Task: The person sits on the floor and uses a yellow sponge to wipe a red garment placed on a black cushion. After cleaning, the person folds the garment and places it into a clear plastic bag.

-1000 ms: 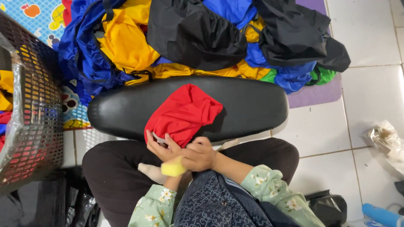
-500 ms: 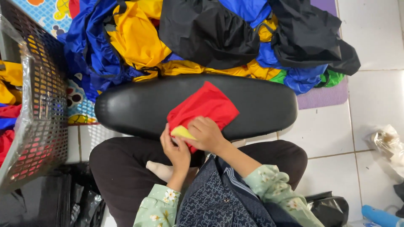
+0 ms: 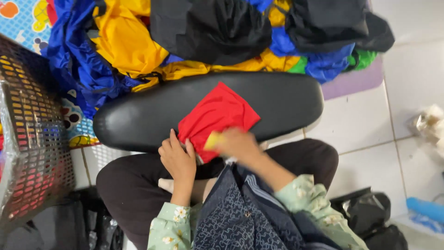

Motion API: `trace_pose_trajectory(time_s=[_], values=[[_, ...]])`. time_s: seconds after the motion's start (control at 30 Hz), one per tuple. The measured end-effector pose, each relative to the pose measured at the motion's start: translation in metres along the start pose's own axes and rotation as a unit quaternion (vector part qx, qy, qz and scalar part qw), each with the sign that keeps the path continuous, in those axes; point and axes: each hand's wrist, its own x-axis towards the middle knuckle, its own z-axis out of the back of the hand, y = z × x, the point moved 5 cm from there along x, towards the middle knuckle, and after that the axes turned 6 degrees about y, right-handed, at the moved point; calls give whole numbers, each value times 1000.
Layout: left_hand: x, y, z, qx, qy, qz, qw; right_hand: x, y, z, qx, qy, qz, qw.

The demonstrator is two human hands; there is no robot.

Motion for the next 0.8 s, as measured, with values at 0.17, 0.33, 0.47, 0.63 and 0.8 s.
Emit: trace_pose_trajectory(time_s=[0.17,0.33,0.47,0.63,0.8], values=[[6,10,-12,-41,63,-4,997,17,-148,42,-120,-292,-129,940],[21,-9,5,-263,159,39,951,4,-151,41,16,-485,-4,874],[37,-56,69,-441,141,-26,886,-16,-149,61,86,-551,48,829],[43,-102,100,-330,-78,-298,892,-49,-159,100,181,-649,20,739],[9,-122,22,-169,-106,-536,820,-59,-119,85,139,-717,67,680]])
